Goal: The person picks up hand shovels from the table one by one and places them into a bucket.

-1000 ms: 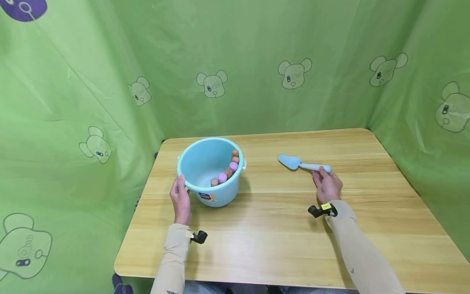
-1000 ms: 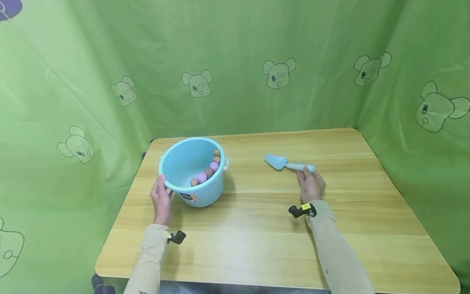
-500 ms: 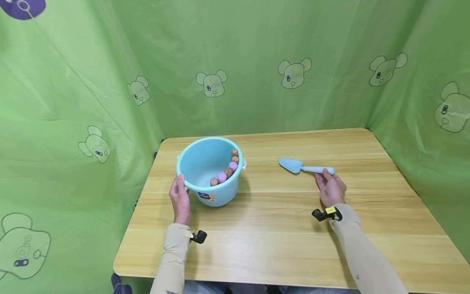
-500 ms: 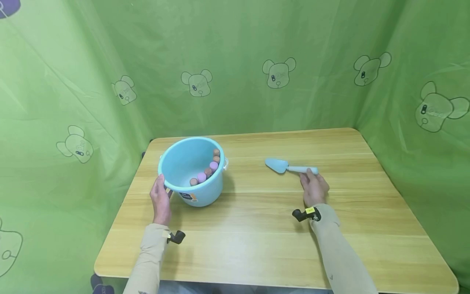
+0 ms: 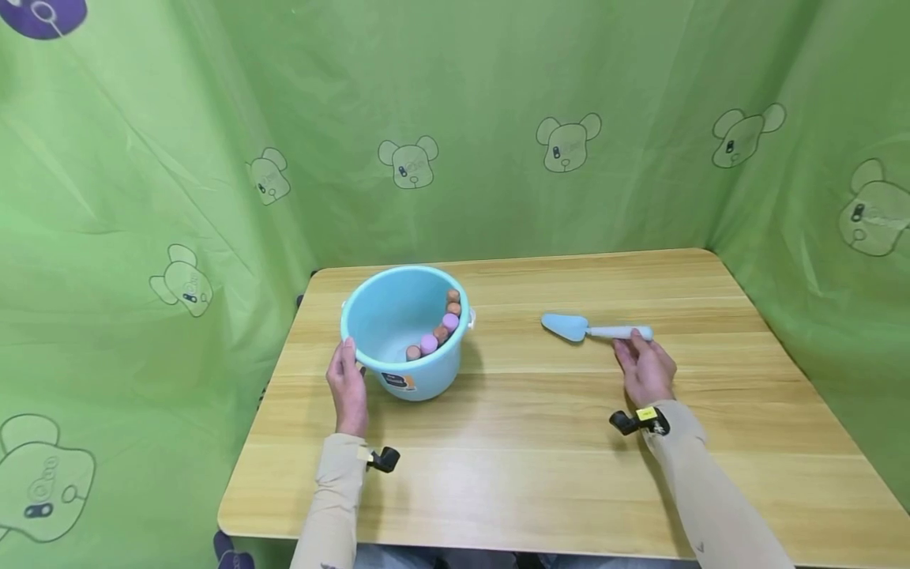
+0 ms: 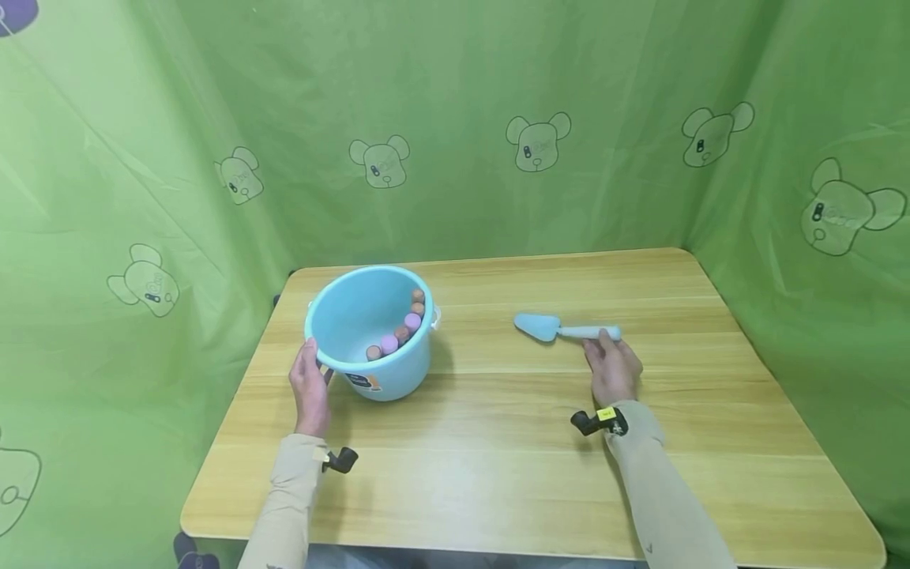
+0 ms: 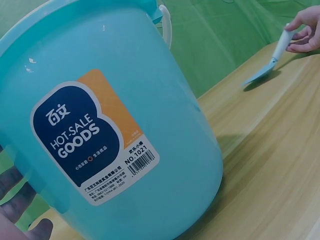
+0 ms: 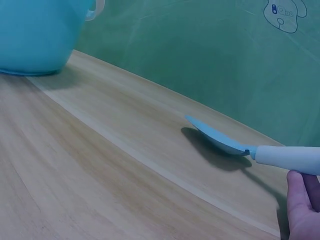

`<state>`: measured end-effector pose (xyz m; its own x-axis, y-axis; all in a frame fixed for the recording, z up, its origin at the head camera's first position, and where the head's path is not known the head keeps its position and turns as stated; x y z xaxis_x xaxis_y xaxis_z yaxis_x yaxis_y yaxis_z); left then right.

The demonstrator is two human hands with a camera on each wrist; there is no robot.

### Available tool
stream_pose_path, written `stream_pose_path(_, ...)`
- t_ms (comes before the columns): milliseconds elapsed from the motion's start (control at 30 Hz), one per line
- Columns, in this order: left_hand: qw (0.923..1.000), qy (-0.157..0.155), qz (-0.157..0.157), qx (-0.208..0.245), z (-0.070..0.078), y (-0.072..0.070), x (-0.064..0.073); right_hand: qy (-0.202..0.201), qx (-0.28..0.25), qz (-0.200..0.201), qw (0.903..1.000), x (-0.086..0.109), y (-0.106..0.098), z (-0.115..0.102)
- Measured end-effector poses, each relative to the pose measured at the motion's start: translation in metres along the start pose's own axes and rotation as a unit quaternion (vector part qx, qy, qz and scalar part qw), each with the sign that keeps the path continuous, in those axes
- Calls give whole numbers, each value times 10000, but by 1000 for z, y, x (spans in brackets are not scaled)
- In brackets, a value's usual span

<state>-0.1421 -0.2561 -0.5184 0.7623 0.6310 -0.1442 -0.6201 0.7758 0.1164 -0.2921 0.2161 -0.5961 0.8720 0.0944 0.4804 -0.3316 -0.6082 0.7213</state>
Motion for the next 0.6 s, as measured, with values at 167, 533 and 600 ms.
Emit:
stream_pose_path(167,10000,-60,-20,-22,-2,-1,0,31,-55,-101,9999,3,1,-1)
stream_pose_path(533,10000,48,-26,-38,-2,-1,-1,-18,-445,-468,9979,9,8,-7)
stream_pose_path(600,10000,62,-19,-55,-1,-1,-1,-34,-477,-498,9976,9,9,-8)
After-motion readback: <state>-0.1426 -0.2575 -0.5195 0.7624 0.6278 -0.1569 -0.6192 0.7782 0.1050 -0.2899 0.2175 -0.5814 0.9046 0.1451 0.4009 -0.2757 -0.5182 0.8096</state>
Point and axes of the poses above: each hand's wrist, its own x-axis away from the middle knuckle, its own y-axis out of the palm, z = x × y, the point moved 2 cm from there along -x, towards the middle knuckle, and after that the axes turned 6 degrees about y, right-handed, at the moved point
